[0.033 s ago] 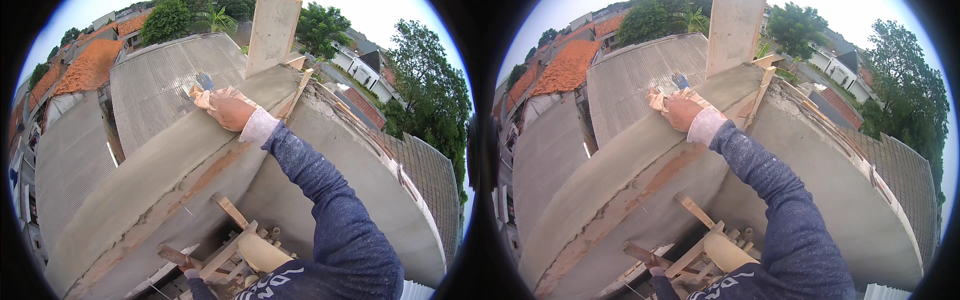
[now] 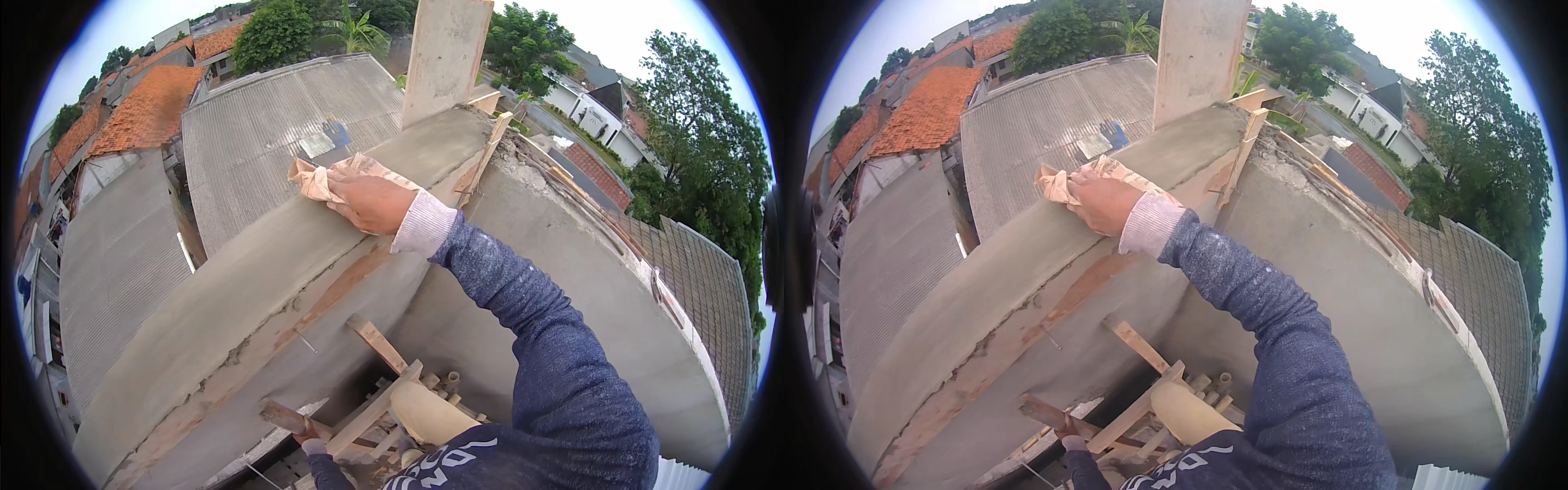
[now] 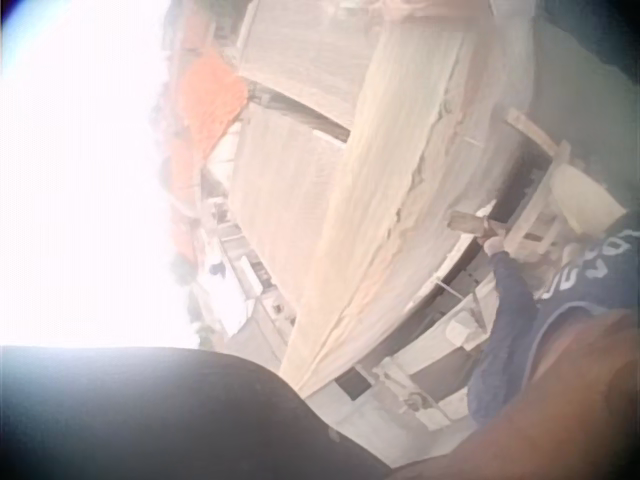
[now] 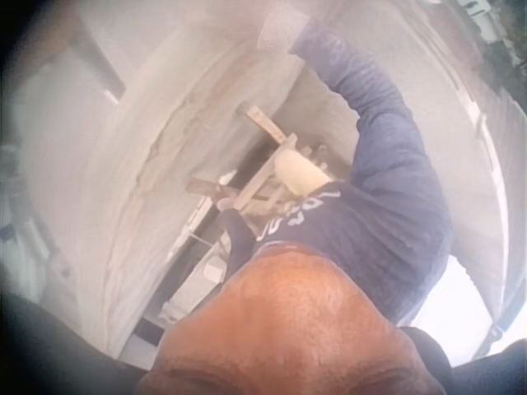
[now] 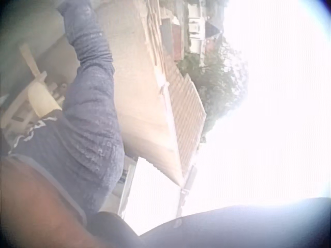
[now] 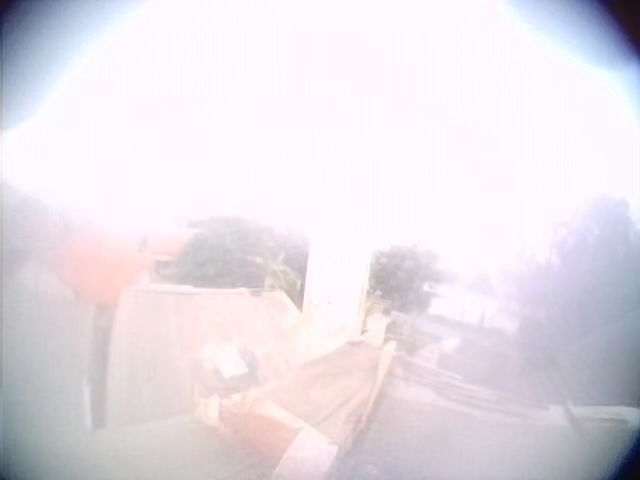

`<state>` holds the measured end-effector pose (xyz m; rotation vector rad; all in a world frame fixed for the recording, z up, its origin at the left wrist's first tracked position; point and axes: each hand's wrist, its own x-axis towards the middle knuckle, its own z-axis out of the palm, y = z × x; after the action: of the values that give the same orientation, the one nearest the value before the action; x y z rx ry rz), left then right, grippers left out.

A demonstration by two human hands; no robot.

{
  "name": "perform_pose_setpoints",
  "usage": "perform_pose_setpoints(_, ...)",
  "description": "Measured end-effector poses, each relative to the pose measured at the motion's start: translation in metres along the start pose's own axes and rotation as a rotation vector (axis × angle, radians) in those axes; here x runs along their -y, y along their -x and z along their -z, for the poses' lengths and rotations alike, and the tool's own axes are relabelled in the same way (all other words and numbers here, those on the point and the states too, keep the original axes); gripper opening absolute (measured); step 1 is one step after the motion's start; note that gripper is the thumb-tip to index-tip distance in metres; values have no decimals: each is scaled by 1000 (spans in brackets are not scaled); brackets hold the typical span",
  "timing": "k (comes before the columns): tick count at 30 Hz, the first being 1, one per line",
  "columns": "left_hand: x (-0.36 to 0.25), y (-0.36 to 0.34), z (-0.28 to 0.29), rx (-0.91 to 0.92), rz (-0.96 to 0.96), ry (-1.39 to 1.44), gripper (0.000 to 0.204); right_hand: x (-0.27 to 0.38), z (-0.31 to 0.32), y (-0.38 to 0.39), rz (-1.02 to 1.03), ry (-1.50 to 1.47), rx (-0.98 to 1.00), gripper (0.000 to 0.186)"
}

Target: The person smooths a freshly poured concrete edge on a rooftop using a cloth and a trowel. They wipe the surface with a cloth, then apply and level cement with a trowel, and finally smooth the edge with a wooden float.

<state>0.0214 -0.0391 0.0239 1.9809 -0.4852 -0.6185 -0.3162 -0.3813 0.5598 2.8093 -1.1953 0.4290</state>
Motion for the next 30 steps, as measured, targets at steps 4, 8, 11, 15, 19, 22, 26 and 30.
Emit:
perform_pose_setpoints(4, 6, -9, 5, -92, -22, -31, 57, 45, 44, 17, 130, -16, -196, 44)
perform_pose_setpoints(8, -17, 4, -14, 14, 51, 10, 57, -105, 62, 26, -300, 409, -282, 48)
perform_pose_setpoints(11, -17, 8, -17, 20, -26, 93, 55, -192, 71, 38, -841, 354, 19, 38)
perform_pose_setpoints(15, -10, 2, -21, 16, -15, 63, 56, -182, 34, 39, -873, 218, 43, 44)
perform_pose_setpoints(19, 11, 3, -6, -31, -2, 105, 61, -9, 6, -1, -352, 6, -123, 36)
perform_pose_setpoints(22, -16, 10, -10, 20, 33, 30, 62, 113, -27, -21, -23, -55, -210, 41)
perform_pose_setpoints(26, -31, 8, -14, 103, -9, 19, 60, 258, -36, -37, 264, -277, -73, 57)
perform_pose_setpoints(30, 3, -5, 0, 48, -84, 82, 54, 260, -18, -28, 417, -244, -85, 57)
